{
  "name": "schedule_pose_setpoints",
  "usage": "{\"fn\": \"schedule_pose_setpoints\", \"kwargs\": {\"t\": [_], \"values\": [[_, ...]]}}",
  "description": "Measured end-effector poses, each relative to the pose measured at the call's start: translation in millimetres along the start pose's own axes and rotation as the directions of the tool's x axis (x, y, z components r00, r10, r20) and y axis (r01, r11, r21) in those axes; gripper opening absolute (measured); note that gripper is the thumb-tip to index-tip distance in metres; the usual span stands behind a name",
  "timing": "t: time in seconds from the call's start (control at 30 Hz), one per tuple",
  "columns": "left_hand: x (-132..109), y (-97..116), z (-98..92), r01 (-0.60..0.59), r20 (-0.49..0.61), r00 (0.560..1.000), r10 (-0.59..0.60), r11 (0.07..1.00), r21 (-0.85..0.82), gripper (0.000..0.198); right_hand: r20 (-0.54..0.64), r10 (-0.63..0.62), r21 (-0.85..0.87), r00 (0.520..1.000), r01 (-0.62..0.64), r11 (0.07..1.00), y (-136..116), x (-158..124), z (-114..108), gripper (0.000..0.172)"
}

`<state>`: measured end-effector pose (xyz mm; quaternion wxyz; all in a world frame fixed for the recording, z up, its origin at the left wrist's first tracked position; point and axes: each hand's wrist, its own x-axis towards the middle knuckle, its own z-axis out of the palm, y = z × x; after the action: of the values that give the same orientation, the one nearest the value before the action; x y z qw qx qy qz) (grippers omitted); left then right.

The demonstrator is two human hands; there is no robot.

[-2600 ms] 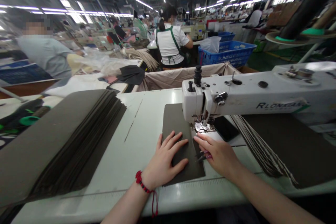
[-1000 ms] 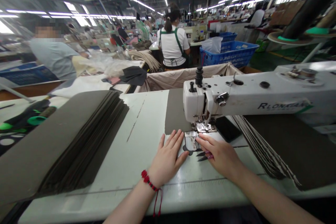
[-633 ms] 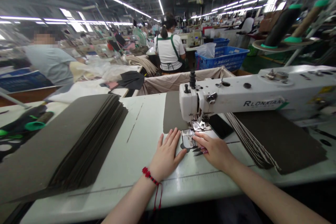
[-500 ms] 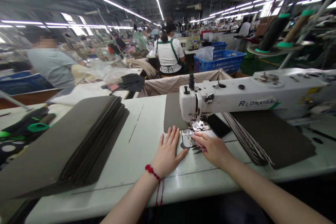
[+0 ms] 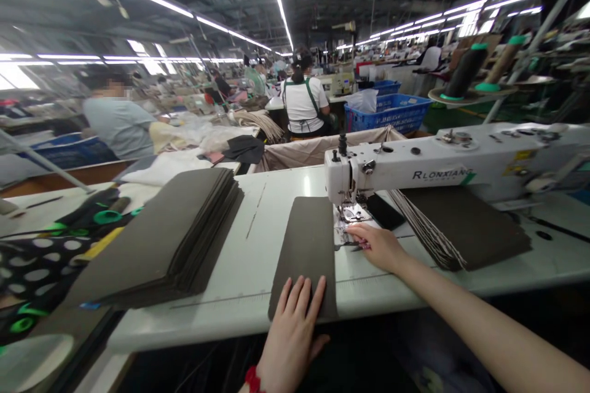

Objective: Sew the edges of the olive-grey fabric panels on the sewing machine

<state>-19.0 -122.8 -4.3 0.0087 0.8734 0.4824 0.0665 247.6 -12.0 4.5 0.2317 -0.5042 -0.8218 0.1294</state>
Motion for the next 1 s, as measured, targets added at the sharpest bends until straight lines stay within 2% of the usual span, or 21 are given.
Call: {"fn": "schedule_pose_setpoints", "kwargs": {"t": [0.1,0.2,0.27,0.3,0.33,0.37,0.4,0.43,0.47,0.5,0.53,0.57,0.63,0.8,1.0], "values": [[-29,1,-13.1,0.103,0.064,0.993,-0.102,0.995,-0.014,0.080,0.032,-0.051,0.070,0.998,0.049,0.996,-9,-3,0,0.070],[-46,-14,-53.6,0.115,0.140,0.987,-0.074,0.943,-0.312,0.058,0.058,-0.113,0.192,0.992,0.100,0.976,-22,-5,0,0.077],[-57,-33,-83.8,0.166,0.140,0.984,-0.109,0.840,-0.516,0.040,0.035,-0.081,0.324,0.996,0.066,0.944,-29,-6,-4,0.067],[-61,-44,-96.7,0.236,0.121,0.972,-0.204,0.775,-0.586,0.034,0.021,-0.048,0.388,0.999,0.037,0.921,-31,-6,-9,0.055],[-66,-54,-107.1,0.331,0.112,0.932,-0.345,0.679,-0.655,0.031,0.005,-0.015,0.433,1.000,0.012,0.901,-33,-6,-15,0.040],[-69,-64,-114.9,0.427,0.139,0.858,-0.494,0.538,-0.727,0.033,-0.001,0.016,0.475,1.000,-0.013,0.880,-34,-8,-23,0.025],[-70,-72,-120.3,0.490,0.191,0.766,-0.614,0.366,-0.791,0.037,0.004,0.045,0.521,0.999,-0.040,0.852,-35,-10,-33,0.015],[-69,-77,-123.5,0.515,0.266,0.678,-0.686,0.185,-0.837,0.042,0.017,0.079,0.574,0.997,-0.075,0.815,-36,-13,-44,0.014],[-66,-80,-125.1,0.506,0.339,0.614,-0.713,0.026,-0.862,0.047,0.038,0.119,0.633,0.992,-0.116,0.766,-38,-17,-55,0.017],[-62,-81,-125.4,0.478,0.389,0.582,-0.714,-0.087,-0.874,0.052,0.070,0.163,0.695,0.984,-0.165,0.700,-41,-21,-66,0.020],[-56,-80,-124.9,0.444,0.413,0.573,-0.708,-0.155,-0.882,0.057,0.108,0.200,0.749,0.974,-0.212,0.628,-44,-26,-76,0.022],[-50,-77,-123.7,0.417,0.419,0.577,-0.701,-0.188,-0.889,0.061,0.144,0.224,0.785,0.964,-0.249,0.567,-47,-32,-84,0.024],[-39,-72,-120.2,0.383,0.408,0.605,-0.684,-0.199,-0.902,0.066,0.183,0.244,0.802,0.952,-0.288,0.523,-52,-41,-96,0.026],[-23,-69,-107.8,0.345,0.370,0.666,-0.648,-0.172,-0.923,0.052,0.140,0.321,0.753,0.937,-0.311,0.579,-52,-59,-103,0.032],[-14,-68,-102.0,0.343,0.343,0.666,-0.662,-0.137,-0.929,0.051,0.174,0.356,0.768,0.918,-0.353,0.534,-44,-69,-100,0.026]]}}
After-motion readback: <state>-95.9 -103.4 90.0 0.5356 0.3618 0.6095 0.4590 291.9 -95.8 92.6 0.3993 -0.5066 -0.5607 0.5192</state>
